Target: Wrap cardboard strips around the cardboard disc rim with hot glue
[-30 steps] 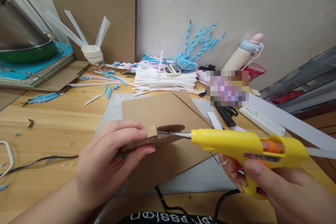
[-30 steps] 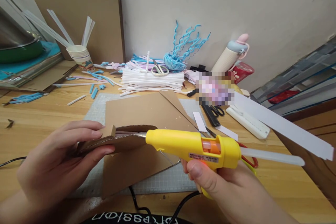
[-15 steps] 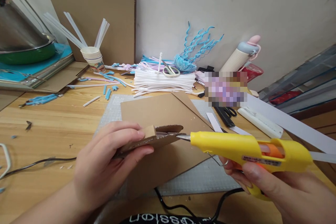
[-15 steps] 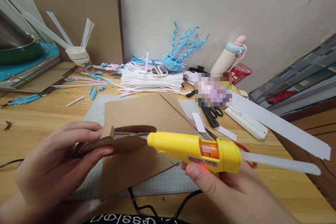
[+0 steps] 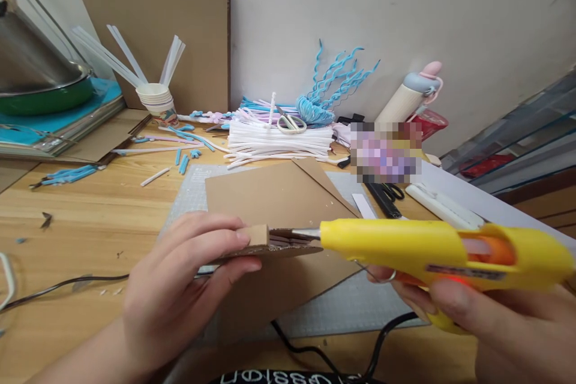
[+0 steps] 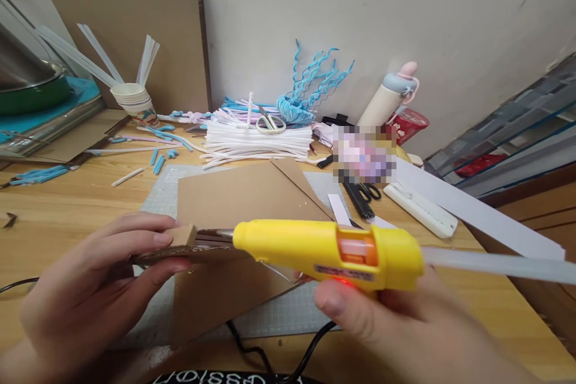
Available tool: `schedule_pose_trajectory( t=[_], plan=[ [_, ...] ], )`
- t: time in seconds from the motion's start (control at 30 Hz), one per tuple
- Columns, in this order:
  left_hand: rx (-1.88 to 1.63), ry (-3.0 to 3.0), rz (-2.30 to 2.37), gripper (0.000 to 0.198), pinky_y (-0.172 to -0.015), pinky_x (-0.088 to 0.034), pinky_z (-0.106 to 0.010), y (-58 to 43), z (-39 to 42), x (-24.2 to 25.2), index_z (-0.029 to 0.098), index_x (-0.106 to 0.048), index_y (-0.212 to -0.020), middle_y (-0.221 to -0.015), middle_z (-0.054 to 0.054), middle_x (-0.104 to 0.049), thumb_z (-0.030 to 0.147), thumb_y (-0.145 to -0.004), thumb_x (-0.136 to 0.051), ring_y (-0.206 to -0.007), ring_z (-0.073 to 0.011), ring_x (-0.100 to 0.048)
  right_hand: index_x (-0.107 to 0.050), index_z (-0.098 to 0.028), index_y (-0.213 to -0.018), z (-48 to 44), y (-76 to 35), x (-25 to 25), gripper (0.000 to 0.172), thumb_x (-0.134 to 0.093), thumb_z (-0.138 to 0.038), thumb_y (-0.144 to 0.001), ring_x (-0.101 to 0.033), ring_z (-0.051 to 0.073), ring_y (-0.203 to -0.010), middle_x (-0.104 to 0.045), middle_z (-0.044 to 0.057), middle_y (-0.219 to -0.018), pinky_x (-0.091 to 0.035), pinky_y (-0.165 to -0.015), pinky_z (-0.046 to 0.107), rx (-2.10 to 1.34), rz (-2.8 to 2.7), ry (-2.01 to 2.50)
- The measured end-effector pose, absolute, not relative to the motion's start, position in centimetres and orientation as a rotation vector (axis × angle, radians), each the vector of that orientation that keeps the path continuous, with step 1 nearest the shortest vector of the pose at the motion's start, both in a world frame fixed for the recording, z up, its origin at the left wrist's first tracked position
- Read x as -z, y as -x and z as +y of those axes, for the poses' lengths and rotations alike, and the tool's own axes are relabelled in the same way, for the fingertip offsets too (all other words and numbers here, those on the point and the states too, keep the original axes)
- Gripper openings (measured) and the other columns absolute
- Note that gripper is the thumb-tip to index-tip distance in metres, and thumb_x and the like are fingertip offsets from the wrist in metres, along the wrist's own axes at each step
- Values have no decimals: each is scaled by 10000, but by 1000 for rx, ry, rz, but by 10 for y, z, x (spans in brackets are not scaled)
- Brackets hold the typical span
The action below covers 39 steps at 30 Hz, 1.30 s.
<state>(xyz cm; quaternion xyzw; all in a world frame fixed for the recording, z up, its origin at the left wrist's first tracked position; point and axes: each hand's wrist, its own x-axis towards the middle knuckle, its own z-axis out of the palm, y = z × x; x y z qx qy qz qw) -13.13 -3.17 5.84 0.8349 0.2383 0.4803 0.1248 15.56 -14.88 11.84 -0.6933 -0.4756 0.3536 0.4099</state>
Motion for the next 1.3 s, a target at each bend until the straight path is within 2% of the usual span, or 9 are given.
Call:
schedule_pose_trajectory(
  t=[0.2,0.33,0.5,0.63,0.73,0.83,0.93,1.07,1.3],
  plan=[
    [-1368,-2386,674,309,-840,-612,-310,130,-31,-59,253,-631,-1154,-1051,-10,-727,112,-891,-712,-944,-159,-706,-800,-281,-691,-123,-122,-127,403,-779,-681,-647,-768,315,-793,-813,74,-754,-633,-871,436,-981,-1044,1727],
    [-1349,-2389,680,302,-824,-609,-314,129,-29,-59,259,-628,-1150,-1052,-7,-729,118,-895,-709,-949,-161,-702,-785,-279,-691,-123,-119,-124,337,-831,-607,-633,-754,290,-749,-774,32,-668,-611,-908,425,-986,-987,1683],
    [-1331,-2374,651,347,-878,-576,-293,129,-29,-59,231,-621,-1166,-1091,-9,-711,69,-874,-718,-995,-147,-686,-785,-263,-718,-128,-128,-116,329,-833,-582,-655,-754,285,-688,-807,56,-703,-630,-858,433,-955,-1009,1716],
    [-1341,-2386,637,314,-873,-559,-265,129,-30,-60,209,-626,-1137,-1071,1,-706,69,-873,-721,-985,-130,-678,-821,-353,-829,-134,-149,-96,188,-850,-461,-679,-777,272,-694,-834,-1,-772,-657,-717,357,-1025,-1080,1593],
    [-1323,-2378,650,304,-890,-554,-258,129,-30,-60,210,-628,-1135,-1077,8,-698,73,-878,-716,-996,-124,-672,-824,-416,-913,-138,-163,-82,202,-834,-421,-712,-795,273,-731,-843,-26,-842,-654,-633,319,-1071,-1137,1518],
    [-1328,-2365,643,324,-920,-546,-252,128,-30,-59,209,-627,-1148,-1092,9,-694,60,-874,-714,-1019,-122,-665,-821,-427,-932,-141,-168,-78,189,-811,-413,-744,-797,276,-732,-843,-28,-857,-659,-617,323,-1063,-1141,1540],
    [-1336,-2357,644,339,-930,-541,-251,128,-30,-58,209,-621,-1156,-1104,10,-692,54,-871,-717,-1033,-122,-661,-824,-382,-917,-142,-167,-81,175,-804,-440,-753,-796,299,-754,-842,11,-857,-669,-639,361,-1058,-1126,1593],
    [-1331,-2357,643,343,-927,-544,-257,130,-30,-58,215,-618,-1164,-1110,10,-689,53,-876,-708,-1031,-123,-662,-821,-296,-855,-140,-160,-89,267,-795,-534,-736,-781,329,-744,-833,90,-840,-668,-634,415,-1049,-1107,1689],
    [-1334,-2367,661,292,-900,-559,-265,130,-31,-59,216,-624,-1144,-1092,6,-701,84,-895,-699,-1007,-127,-672,-774,-282,-688,-132,-137,-111,398,-801,-675,-637,-709,280,-664,-767,60,-693,-641,-784,465,-937,-1032,1783]
  ],
)
